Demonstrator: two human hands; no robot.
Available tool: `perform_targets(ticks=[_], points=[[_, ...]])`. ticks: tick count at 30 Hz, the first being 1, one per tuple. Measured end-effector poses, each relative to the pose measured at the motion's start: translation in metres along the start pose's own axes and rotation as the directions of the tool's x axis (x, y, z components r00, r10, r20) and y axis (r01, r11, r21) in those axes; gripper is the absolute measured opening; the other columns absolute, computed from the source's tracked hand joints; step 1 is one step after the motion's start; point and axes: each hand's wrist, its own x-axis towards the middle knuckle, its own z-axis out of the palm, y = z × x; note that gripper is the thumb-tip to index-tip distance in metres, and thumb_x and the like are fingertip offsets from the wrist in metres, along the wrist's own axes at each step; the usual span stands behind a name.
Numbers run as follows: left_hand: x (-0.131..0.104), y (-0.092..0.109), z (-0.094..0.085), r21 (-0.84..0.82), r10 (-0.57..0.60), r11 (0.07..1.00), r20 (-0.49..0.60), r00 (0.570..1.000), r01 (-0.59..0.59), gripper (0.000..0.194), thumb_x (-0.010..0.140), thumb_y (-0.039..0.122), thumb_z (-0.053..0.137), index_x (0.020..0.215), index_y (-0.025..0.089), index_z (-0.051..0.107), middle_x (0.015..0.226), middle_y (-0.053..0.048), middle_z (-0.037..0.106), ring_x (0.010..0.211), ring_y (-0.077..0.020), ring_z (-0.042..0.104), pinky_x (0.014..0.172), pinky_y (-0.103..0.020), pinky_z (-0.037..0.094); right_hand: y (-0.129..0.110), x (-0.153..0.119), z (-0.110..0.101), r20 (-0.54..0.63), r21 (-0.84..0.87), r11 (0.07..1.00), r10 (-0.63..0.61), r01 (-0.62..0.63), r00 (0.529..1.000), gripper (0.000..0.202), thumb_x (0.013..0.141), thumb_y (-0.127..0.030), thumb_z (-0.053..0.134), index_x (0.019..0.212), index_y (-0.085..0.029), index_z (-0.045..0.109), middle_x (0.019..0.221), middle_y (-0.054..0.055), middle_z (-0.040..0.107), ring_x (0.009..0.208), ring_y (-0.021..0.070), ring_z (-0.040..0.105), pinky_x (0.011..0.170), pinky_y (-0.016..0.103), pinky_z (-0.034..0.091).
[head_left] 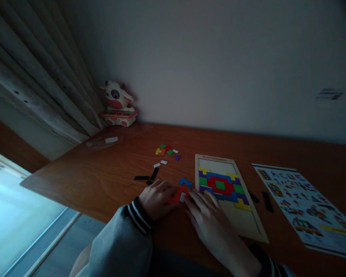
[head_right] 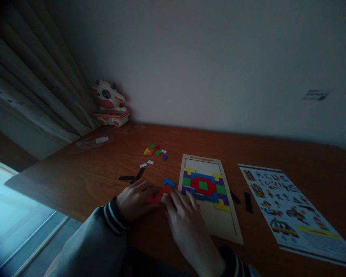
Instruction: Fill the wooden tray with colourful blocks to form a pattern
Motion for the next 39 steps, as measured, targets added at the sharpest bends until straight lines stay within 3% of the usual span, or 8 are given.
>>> perform_targets(ticks=[5, 10, 16, 20, 26, 31, 33, 39], points=[[-0.003, -0.005, 0.002, 0.026, -0.04, 0.999, 0.004, 0.999, 0.04, 0.019, 0.089, 0.026, 0.061, 0.102, 0.019, 0.072, 0.097, -0.009, 0.068, 0.088, -0.0219, 0.066, 0.081, -0.036, 0.059, -0.01, -0.001, 0.002, 0.012, -0.096, 0.995, 0.007, -0.006, 1.0, 0.034, 0.092, -0.017, 0.051, 0.124, -0.019, 0.063, 0.123, 0.013, 0.067, 0.111, 0.0298, 0.063, 0.099, 0.053, 0.046], [-0.003, -0.004, -0.002, 0.059, -0.018, 0.998, 0.008, 1.0, 0.017, 0.033, 0.086, 0.012, 0.057, 0.116, 0.021, 0.067, 0.111, -0.007, 0.068, 0.095, -0.022, 0.066, 0.087, -0.038, 0.059, -0.015, 0.006, 0.003, 0.065, -0.134, 0.99, -0.038, 0.046, 0.997, 0.044, 0.088, -0.004, 0.045, 0.128, -0.015, 0.061, 0.137, 0.014, 0.059, 0.117, 0.0268, 0.06, 0.099, 0.043, 0.049], [-0.001, -0.014, 0.0, 0.012, 0.005, 1.0, -0.02, 1.0, -0.004, 0.013, 0.091, 0.021, 0.06, 0.097, 0.021, 0.072, 0.104, -0.007, 0.07, 0.089, -0.0186, 0.069, 0.083, -0.032, 0.059, -0.02, 0.009, 0.002, 0.141, -0.124, 0.992, 0.0, 0.018, 0.99, 0.051, 0.086, -0.002, 0.046, 0.134, -0.015, 0.057, 0.13, 0.015, 0.064, 0.107, 0.0286, 0.063, 0.091, 0.046, 0.052], [0.0, -0.022, 0.002, -0.031, -0.016, 0.999, -0.065, 0.998, 0.014, 0.013, 0.091, 0.024, 0.062, 0.099, 0.02, 0.07, 0.104, -0.007, 0.071, 0.088, -0.0184, 0.07, 0.082, -0.032, 0.06, -0.002, 0.018, -0.006, 0.171, -0.016, 0.998, -0.049, 0.052, 0.984, 0.058, 0.084, 0.003, 0.042, 0.138, -0.014, 0.053, 0.145, 0.013, 0.053, 0.125, 0.0282, 0.054, 0.102, 0.05, 0.045], [0.002, -0.026, -0.004, -0.048, 0.021, 0.998, -0.153, 0.988, -0.029, 0.02, 0.088, 0.026, 0.064, 0.107, 0.02, 0.069, 0.11, -0.008, 0.07, 0.094, -0.0182, 0.07, 0.086, -0.03, 0.06, 0.022, 0.035, -0.014, 0.217, 0.239, 0.971, -0.059, 0.006, 0.974, 0.043, 0.092, -0.01, 0.053, 0.133, -0.021, 0.058, 0.131, 0.007, 0.066, 0.121, 0.0227, 0.059, 0.102, 0.047, 0.045], [0.003, -0.031, -0.007, -0.054, 0.019, 0.998, -0.156, 0.988, -0.027, 0.02, 0.091, 0.028, 0.062, 0.108, 0.021, 0.07, 0.11, -0.008, 0.07, 0.095, -0.0183, 0.07, 0.087, -0.03, 0.06, 0.021, 0.043, -0.016, 0.232, 0.361, 0.928, -0.181, 0.089, 0.956, 0.05, 0.092, -0.011, 0.055, 0.139, -0.028, 0.052, 0.145, 0.005, 0.055, 0.135, 0.0222, 0.048, 0.111, 0.048, 0.039], [0.003, -0.035, -0.006, -0.05, 0.03, 0.998, -0.145, 0.989, -0.038, 0.017, 0.091, 0.028, 0.061, 0.103, 0.021, 0.071, 0.109, -0.008, 0.07, 0.098, -0.0193, 0.069, 0.088, -0.032, 0.06, 0.021, 0.045, -0.016, 0.246, 0.391, 0.916, -0.203, 0.094, 0.948, 0.046, 0.093, -0.011, 0.055, 0.136, -0.027, 0.055, 0.14, 0.005, 0.059, 0.135, 0.0217, 0.049, 0.113, 0.049, 0.036], [0.004, -0.045, -0.006, 0.001, 0.079, 0.997, -0.223, 0.972, -0.08, 0.016, 0.092, 0.029, 0.06, 0.095, 0.02, 0.073, 0.105, -0.007, 0.072, 0.094, -0.019, 0.071, 0.083, -0.031, 0.061, 0.026, 0.056, -0.012, 0.28, 0.404, 0.915, -0.119, -0.004, 0.952, 0.049, 0.088, -0.025, 0.068, 0.136, -0.022, 0.055, 0.127, 0.009, 0.068, 0.118, 0.0248, 0.061, 0.105, 0.045, 0.043]])
